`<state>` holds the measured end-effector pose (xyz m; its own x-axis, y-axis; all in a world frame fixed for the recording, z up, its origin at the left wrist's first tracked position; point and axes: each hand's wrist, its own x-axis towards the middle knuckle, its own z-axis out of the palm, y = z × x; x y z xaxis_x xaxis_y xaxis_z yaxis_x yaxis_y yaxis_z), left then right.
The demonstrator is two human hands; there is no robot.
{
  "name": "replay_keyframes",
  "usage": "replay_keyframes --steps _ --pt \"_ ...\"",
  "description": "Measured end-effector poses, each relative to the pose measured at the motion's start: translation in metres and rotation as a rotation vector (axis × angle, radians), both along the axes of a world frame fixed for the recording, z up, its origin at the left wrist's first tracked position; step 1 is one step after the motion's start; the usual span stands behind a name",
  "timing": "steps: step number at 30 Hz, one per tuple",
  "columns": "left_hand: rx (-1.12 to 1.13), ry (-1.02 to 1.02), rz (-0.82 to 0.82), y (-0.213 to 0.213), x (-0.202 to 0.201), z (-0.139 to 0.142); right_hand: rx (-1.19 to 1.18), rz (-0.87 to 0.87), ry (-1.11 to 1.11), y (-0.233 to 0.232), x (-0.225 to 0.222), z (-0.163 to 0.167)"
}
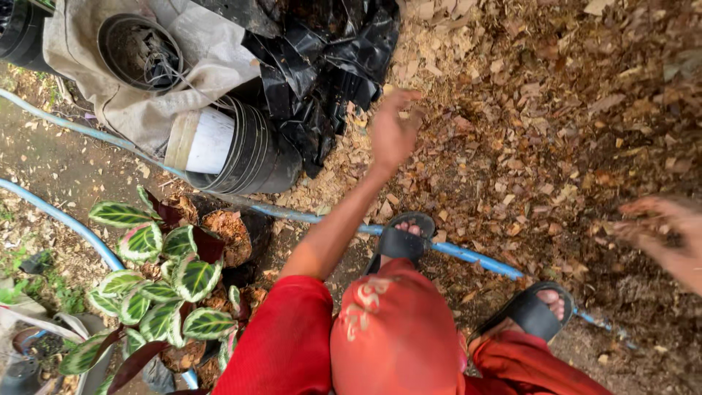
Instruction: The person sits on a low stool in a plant nursery and pots plants by hand. They take plants from a white crate, fill black plastic grow bags with soil scooped from a pile on the ground, press a plant into each bag, add more soil around the roots, and set the finished potted plants aside on the ground.
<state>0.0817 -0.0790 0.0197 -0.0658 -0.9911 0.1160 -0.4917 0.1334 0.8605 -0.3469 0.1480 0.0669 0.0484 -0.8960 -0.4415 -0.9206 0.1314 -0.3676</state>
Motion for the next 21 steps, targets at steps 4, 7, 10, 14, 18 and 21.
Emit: replay_keyframes --steps 4,7,10,14,18,21 --pt "-0.324 -0.510 0.323 -0.065 0.064 -0.007 0.275 0.139 0.140 -0.026 0.036 0.002" --pt "-0.575 -0.734 0.344 -0.088 0.084 -0.007 0.432 0.095 0.100 -0.029 0.066 -0.002" --pt "-0.751 -0.671 0.284 -0.095 0.089 0.005 0.497 0.180 0.054 -0.024 0.087 -0.003" --pt "-0.779 -0.465 0.096 -0.083 0.075 0.039 0.394 0.347 0.074 -0.037 0.104 0.021" --pt "-0.680 -0.242 -0.004 -0.058 0.035 0.074 0.264 0.353 0.049 -0.069 0.154 0.063" --pt "-0.617 -0.126 -0.223 -0.033 0.001 0.089 -0.030 0.341 -0.208 -0.077 0.205 0.091"
